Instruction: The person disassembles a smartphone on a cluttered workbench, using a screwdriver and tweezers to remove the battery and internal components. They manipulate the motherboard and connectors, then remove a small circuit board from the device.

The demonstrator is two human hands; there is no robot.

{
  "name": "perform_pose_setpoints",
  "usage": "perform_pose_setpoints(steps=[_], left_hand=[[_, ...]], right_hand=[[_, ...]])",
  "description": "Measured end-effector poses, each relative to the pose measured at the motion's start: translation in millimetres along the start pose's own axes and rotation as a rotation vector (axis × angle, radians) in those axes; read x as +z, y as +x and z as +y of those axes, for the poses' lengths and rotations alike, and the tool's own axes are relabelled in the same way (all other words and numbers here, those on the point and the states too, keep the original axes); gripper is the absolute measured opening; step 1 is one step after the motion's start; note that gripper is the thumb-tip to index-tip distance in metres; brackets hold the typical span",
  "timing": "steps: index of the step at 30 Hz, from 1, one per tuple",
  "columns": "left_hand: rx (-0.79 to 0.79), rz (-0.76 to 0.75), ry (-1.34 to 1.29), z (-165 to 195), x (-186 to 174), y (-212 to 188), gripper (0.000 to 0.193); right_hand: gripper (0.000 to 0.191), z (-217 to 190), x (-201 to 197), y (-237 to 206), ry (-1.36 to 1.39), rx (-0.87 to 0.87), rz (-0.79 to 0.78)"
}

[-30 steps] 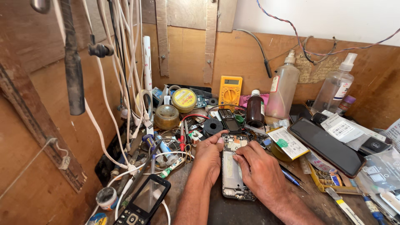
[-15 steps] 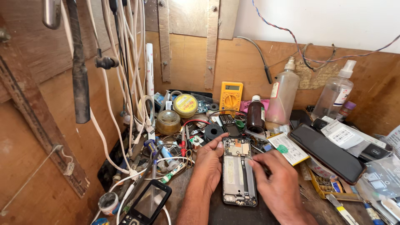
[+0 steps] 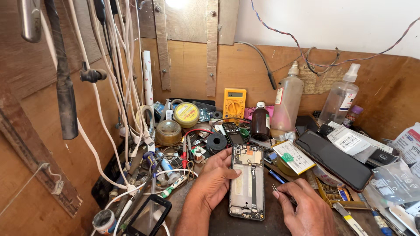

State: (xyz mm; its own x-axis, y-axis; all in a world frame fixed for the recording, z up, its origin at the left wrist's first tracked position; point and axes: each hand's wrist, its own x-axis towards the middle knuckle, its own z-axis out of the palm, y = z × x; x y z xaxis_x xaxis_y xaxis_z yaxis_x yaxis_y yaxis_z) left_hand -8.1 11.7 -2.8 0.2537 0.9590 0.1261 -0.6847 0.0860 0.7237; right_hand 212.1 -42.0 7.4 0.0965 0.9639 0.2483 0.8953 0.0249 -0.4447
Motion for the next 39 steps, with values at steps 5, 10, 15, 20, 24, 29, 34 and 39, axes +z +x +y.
perform_pose_setpoints(steps=[5,10,15,20,24,29,34,39], left_hand=[[-0.011,0.055,0.051,-2,-3,1,0.073],[-0.041,0.09,0.191,-7,-10,5,0.064],[-0.099,0.116,0.233,-3,-19,-6,0.059],[-0.083,0.144,0.238,-3,-17,-9,0.061],[-0.065,0.14,0.228,-5,-16,-9,0.061],[-0.053,0.131,0.237,-8,-16,-8,0.063],[-0.056,0.176,0.273,-9,-13,-10,0.063],[-0.081,0.184,0.27,-6,-8,-11,0.063]], right_hand=[[0.022,11,-1,-1,-0.023,-0.119,0.118],[0.021,19,-9,-8,-0.132,-0.137,0.243],[0.023,16,-20,-13,-0.223,0.088,0.156],[0.034,9,-23,-9,-0.244,0.019,0.235],[0.024,4,-20,-6,-0.074,-0.373,0.378],[0.021,-19,-13,10,-0.295,-0.323,0.237],[0.021,-31,-12,6,-0.446,-0.307,0.222],[0.018,-23,-10,13,-0.659,-0.36,0.17]])
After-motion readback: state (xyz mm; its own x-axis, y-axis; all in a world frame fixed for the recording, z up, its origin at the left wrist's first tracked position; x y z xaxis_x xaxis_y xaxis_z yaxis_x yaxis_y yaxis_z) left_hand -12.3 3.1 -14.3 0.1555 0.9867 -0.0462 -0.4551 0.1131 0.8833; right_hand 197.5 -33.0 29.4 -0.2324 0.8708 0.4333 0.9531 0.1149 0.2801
